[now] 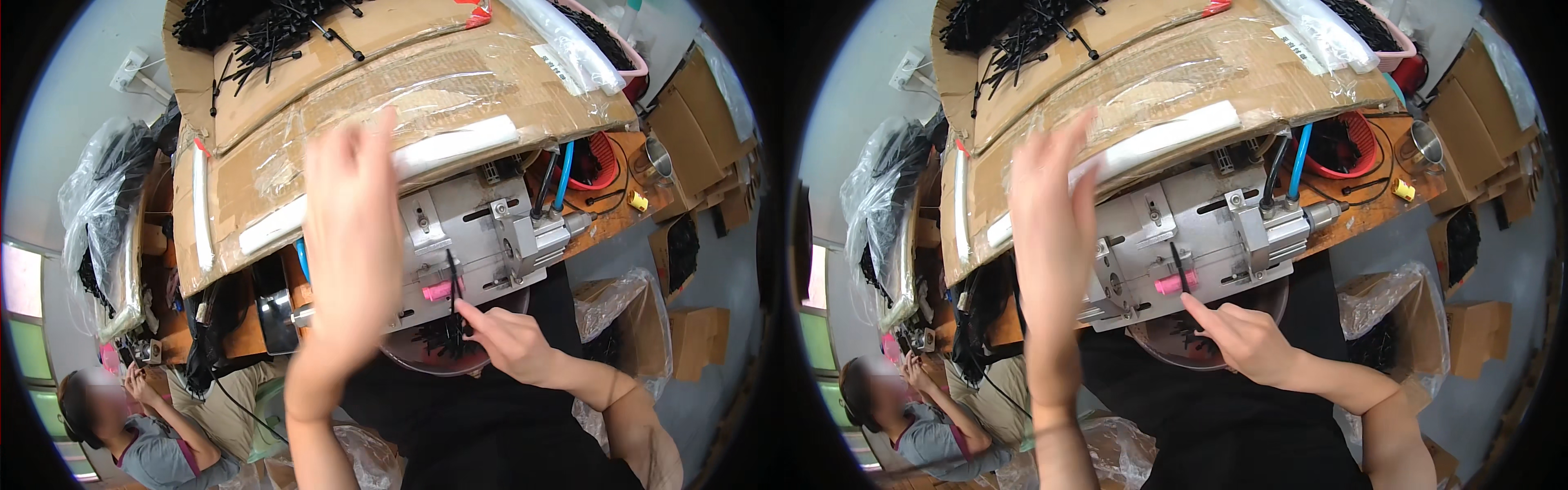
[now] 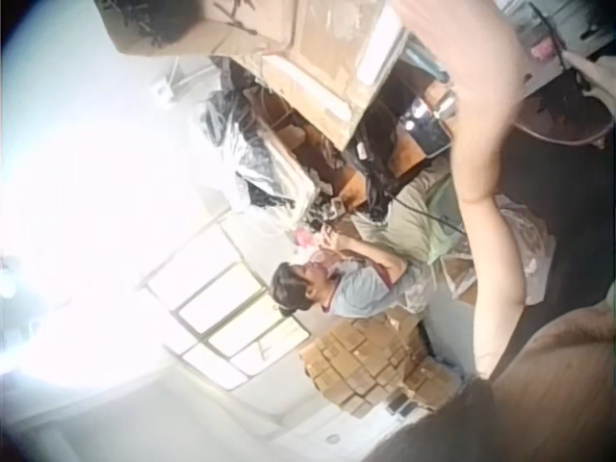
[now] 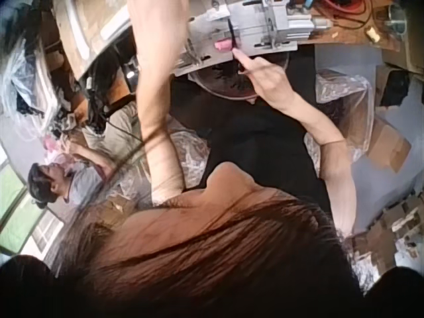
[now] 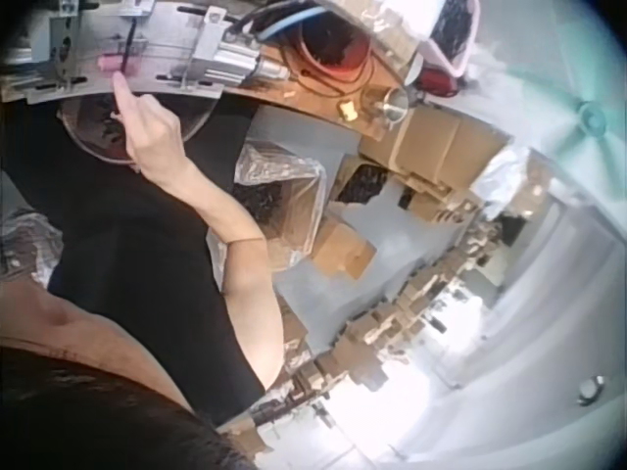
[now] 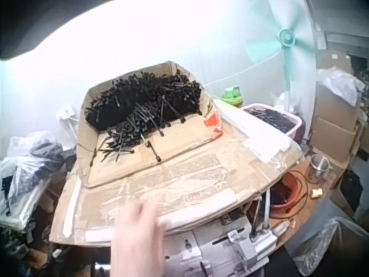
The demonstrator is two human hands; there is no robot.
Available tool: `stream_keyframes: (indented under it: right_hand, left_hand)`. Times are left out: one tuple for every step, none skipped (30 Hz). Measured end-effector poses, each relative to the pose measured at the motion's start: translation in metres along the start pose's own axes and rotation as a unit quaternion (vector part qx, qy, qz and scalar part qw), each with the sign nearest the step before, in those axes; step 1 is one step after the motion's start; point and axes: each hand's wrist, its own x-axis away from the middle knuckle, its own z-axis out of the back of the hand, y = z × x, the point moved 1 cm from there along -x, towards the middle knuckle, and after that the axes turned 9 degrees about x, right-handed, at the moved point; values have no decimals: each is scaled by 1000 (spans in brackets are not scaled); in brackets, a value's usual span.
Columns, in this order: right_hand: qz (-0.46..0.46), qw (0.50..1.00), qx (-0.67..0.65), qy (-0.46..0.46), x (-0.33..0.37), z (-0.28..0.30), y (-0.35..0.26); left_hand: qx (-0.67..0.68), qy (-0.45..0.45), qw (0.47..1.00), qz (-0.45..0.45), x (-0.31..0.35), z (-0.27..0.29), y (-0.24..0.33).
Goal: The person repeatedly picks up black plastic rods from a cardboard box and inserts them into a metal jig on the table. They then press a pink lever on the jig to secure or process each rod before moving to the next one. The task is performed continuously throughout the clip.
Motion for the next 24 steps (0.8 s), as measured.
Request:
stream_keyframes:
  right_hand:
    - [4, 1000, 2, -10, 0, -7, 0]
    - [13, 1000, 0, -21, -2, -12, -2]
    - [19, 999, 4, -32, -5, -16, -3]
    - [21, 999, 12, -43, -7, -17, -2]
    - [17, 998, 24, -53, -8, -17, 0]
    - [13, 998, 34, -59, -6, -18, 2]
    - [11, 997, 42, -65, -4, -18, 4]
    - [10, 996, 51, -71, -3, -17, 4]
    - [16, 997, 50, -63, -6, -15, 2]
    - [15, 997, 50, -54, -12, -10, -2]
    - [16, 998, 51, -45, -16, -5, -5]
    - [15, 998, 53, -25, -17, -1, -6]
    - [13, 998, 57, -2, -18, 3, -5]
    - [10, 998, 61, 23, -17, 8, -2]
    - [-16, 997, 71, 31, -13, 12, 5]
    - [-25, 997, 68, 36, -12, 18, 6]
    - [-35, 996, 67, 40, -11, 22, 7]
    - [-57, 997, 54, 18, -13, 26, 5]
    - [-59, 997, 50, 23, -14, 27, 5]
    - [-65, 996, 48, 29, -13, 27, 6]
    - [-71, 996, 45, 34, -12, 27, 7]
    - [-89, 996, 12, 30, -12, 29, 5]
    - [-95, 995, 9, 28, -11, 30, 4]
    - [-99, 995, 6, 27, -12, 31, 3]
  left_hand:
    - [-9, 52, 998, -15, -29, -8, -19]
    - [-23, 44, 999, 2, -54, -14, -41]
    - [-60, 46, 997, 31, -75, -24, -62]
    - [-91, 46, 993, 58, -93, -33, -77]
    - [-75, -30, 992, 93, -111, -41, -86]
    - [-58, -106, 985, 127, -122, -44, -90]
    - [-44, -119, 983, 132, -124, -45, -93]
    - [-31, -131, 981, 138, -126, -45, -96]
    - [-22, -145, 978, 148, -124, -43, -98]
    - [3, -102, 988, 119, -113, -40, -93]
    - [27, -58, 994, 91, -92, -34, -86]
    - [12, -15, 998, 58, -68, -24, -70]
    - [-1, 27, 999, 22, -42, -14, -49]
    - [18, 47, 998, 26, -16, -6, -27]
    - [47, 51, 996, 48, 11, -8, -9]
    - [23, 37, 998, 47, 41, 1, 8]
    - [20, 23, 998, 51, 74, 3, 22]
    - [33, -6, 997, 75, 101, 5, 36]
    - [52, -35, 993, 96, 122, 1, 49]
    - [59, -68, 989, 119, 137, -4, 59]
    - [65, -101, 983, 142, 147, -11, 67]
    - [16, -127, 985, 115, 154, -19, 69]
    - [16, -152, 981, 118, 157, -26, 68]
    - [-5, -174, 977, 119, 155, -28, 69]
